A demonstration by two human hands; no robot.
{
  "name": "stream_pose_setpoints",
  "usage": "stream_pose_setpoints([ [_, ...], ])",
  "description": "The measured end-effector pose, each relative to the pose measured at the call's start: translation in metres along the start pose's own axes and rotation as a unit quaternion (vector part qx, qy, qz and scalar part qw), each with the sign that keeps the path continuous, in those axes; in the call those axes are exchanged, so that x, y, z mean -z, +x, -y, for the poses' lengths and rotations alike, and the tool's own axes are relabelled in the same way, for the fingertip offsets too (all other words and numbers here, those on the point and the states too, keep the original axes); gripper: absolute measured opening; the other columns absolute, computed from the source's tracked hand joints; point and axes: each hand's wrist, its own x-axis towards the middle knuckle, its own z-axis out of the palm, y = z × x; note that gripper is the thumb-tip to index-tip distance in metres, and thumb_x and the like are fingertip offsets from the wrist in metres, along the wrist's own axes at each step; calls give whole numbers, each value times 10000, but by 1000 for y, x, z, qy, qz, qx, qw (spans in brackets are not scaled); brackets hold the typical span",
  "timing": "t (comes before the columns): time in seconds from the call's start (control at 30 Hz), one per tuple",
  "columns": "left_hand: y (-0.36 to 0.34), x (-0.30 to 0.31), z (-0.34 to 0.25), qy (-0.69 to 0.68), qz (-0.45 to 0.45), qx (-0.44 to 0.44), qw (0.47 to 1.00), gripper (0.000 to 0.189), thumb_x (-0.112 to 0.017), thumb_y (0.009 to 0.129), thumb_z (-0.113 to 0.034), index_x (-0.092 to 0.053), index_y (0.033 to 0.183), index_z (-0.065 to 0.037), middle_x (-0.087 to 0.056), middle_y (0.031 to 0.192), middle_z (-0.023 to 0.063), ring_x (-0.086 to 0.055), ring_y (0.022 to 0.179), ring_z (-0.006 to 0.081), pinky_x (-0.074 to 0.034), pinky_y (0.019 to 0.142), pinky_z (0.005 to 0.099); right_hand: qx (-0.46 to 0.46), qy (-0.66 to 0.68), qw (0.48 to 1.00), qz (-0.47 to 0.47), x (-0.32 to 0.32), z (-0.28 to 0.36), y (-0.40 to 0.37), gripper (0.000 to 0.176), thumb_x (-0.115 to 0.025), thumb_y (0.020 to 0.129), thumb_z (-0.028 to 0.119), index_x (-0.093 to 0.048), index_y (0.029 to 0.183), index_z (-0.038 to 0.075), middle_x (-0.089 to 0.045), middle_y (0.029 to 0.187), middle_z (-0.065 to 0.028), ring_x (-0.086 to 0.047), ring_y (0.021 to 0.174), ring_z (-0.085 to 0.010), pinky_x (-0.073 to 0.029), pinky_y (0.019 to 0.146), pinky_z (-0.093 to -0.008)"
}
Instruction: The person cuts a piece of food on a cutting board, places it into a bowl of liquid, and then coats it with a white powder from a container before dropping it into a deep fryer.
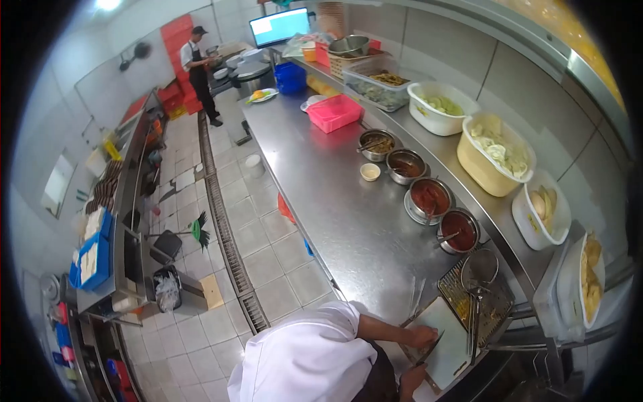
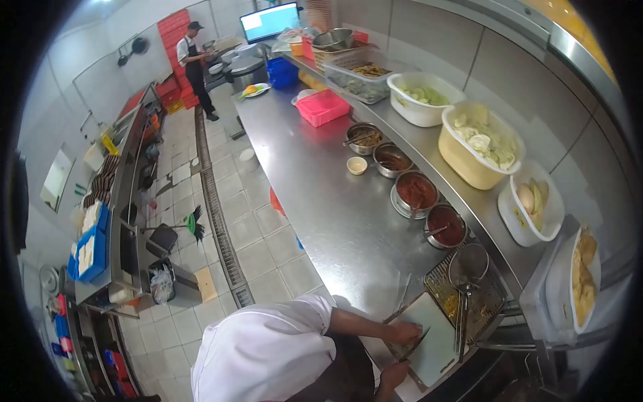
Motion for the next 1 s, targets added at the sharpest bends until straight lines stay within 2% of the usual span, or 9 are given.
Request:
stream_pose_setpoints([
  [0.17,-5,-3,-1,41,-3,9,999,286,-607,754,-215,-513,967,-50,-548,912,143,-597,878,309,-487,756,419,30,-12,999,-9,-12,-10,8,415,-457,844,73,-385,1187,-148,-555,1009,-312,-564,931,-439,-443,807,-492],
  [0.23,-15,21,-25,49,49,113,991,294,-573,797,-244,-511,973,-17,-607,853,189,-616,809,361,-490,728,450,14,14,1000,8,13,14,-1,430,-469,841,77,-371,1196,-144,-554,1000,-316,-560,938,-443,-435,816,-497],
  [0.33,-22,28,-34,1,42,127,991,324,-577,798,-268,-500,1005,-31,-624,778,198,-626,780,371,-493,702,459,8,32,998,-57,-7,-4,0,445,-481,834,75,-362,1202,-144,-554,994,-322,-554,950,-447,-433,815,-504],
  [0.47,-20,4,-17,-3,-31,56,998,289,-572,797,-273,-529,966,-43,-618,741,195,-625,755,377,-497,680,462,6,68,997,-36,-14,-11,-4,384,-484,828,59,-388,1149,-128,-562,963,-323,-558,935,-459,-436,789,-525],
  [0.53,-13,-14,-6,37,-15,59,997,260,-574,791,-266,-556,907,-34,-622,740,192,-626,739,378,-499,670,464,-67,84,994,8,12,19,-16,255,-490,829,30,-418,1048,-81,-545,1009,-311,-537,971,-468,-421,820,-505],
  [0.67,-12,-18,-7,4,-4,76,997,256,-583,779,-265,-571,870,-26,-623,743,197,-626,741,379,-498,671,472,-73,118,990,-1,9,16,-17,256,-495,834,37,-418,1055,-68,-545,1019,-312,-540,973,-462,-422,812,-510],
  [0.73,-11,-20,-7,3,-10,76,997,269,-606,758,-255,-569,874,-16,-622,740,200,-628,749,378,-500,668,471,-51,70,996,-21,0,12,-17,274,-486,828,44,-396,1052,-86,-574,931,-332,-574,900,-477,-452,771,-524],
  [0.97,-15,-5,-24,-12,-9,126,992,256,-632,726,-223,-574,849,-6,-626,718,195,-630,734,381,-504,666,475,-46,116,992,-37,1,8,-17,315,-486,835,44,-397,1112,-79,-575,960,-334,-571,921,-474,-448,785,-530],
  [1.0,-12,-7,-23,2,25,135,991,270,-632,727,-215,-575,891,-9,-623,780,205,-628,776,377,-505,692,468,-71,110,991,-30,-1,7,-18,337,-484,836,42,-391,1135,-81,-574,972,-336,-570,925,-473,-445,791,-534],
])
